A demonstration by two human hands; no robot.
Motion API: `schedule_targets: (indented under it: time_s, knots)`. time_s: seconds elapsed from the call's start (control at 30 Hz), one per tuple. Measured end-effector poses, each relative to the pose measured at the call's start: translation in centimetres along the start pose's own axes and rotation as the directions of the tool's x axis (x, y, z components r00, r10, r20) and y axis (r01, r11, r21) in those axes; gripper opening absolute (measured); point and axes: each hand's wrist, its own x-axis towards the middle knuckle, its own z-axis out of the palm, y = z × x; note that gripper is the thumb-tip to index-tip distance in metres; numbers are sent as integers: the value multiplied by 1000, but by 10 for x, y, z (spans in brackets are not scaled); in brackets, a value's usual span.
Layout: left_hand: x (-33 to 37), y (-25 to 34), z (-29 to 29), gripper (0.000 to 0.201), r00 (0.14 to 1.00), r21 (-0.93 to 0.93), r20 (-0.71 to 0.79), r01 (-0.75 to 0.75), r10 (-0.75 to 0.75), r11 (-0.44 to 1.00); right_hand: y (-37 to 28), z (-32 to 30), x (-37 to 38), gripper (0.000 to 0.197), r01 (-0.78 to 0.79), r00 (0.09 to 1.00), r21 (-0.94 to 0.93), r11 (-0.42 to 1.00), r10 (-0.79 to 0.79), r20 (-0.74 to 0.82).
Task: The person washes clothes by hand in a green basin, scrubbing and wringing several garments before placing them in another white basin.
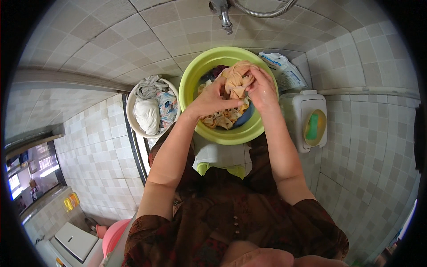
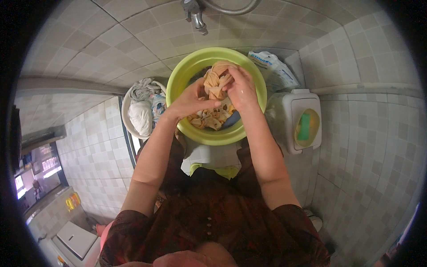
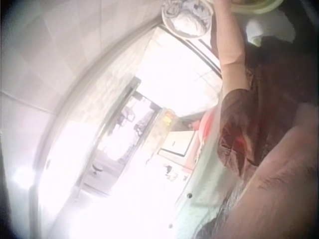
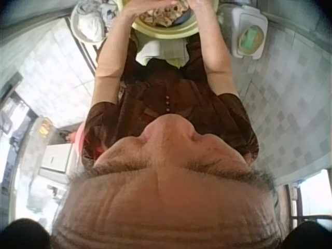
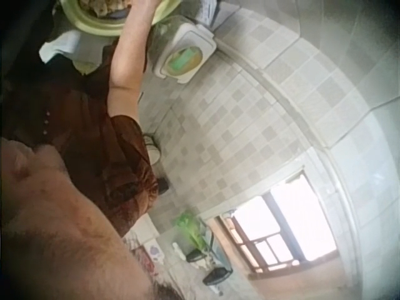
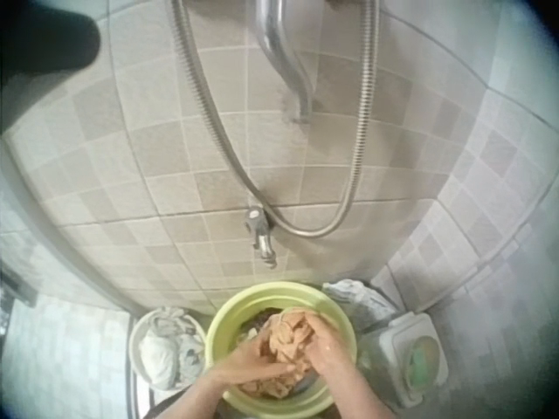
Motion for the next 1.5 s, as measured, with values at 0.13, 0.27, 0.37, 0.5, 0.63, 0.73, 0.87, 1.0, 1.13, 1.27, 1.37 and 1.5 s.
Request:
schedule_targets:
  time_s: [0.13, 0.27, 0.37, 0.5, 0.63, 0.73, 0.87, 1.0, 1.13, 1.27, 1.37, 1.5]
  knots:
    - [2, 6, -1, 42, 979, -181, -120, 144, -167, 973, -1, -10, 2, 19, -15, 999, -138, 990, 20, 35]
    - [5, 7, -16, 28, 947, -346, -222, 147, -234, 926, -6, -7, 8, 20, 31, 999, -294, 955, -32, -1]
    - [5, 3, -29, 8, 940, -690, -210, 51, -268, 722, -3, -3, 10, 26, 108, 994, -425, 899, -109, 24]
    - [1, 8, -34, 11, 947, -861, -143, 24, -288, 508, -3, 4, 5, 36, 84, 996, -590, 803, -82, 30]
    - [0, 13, -32, 22, 943, -871, -153, 13, -297, 490, -1, 14, 0, 47, -11, 985, -666, 746, 124, 122]
    - [1, 18, -28, 28, 979, -854, -65, 47, -196, 517, 2, 16, -6, 69, -105, 964, -515, 851, 214, 157]
    - [3, 14, -22, 26, 959, -702, -163, 53, -233, 710, 19, 11, -1, 73, -41, 983, -524, 851, 127, 129]
    - [4, 11, -21, 28, 964, -650, -148, 76, -223, 757, 22, 1, 8, 66, -111, 978, -473, 874, 180, 102]
    - [4, 14, -13, 29, 970, -513, -124, 119, -211, 850, 21, -8, 11, 53, -90, 990, -369, 925, 124, 69]
    - [4, -5, -22, 28, 922, 321, -357, -31, 151, 946, 18, -20, 19, 51, 26, 998, -585, 811, -50, -25]
    - [0, 2, -32, 34, 886, 571, -420, 89, 197, 816, 6, -26, 20, 46, 60, 994, -595, 802, -103, -37]
    - [-2, -6, -47, 37, 807, 585, -525, 111, 272, 803, -17, -28, 20, 43, 8, 996, -393, 920, -42, -77]
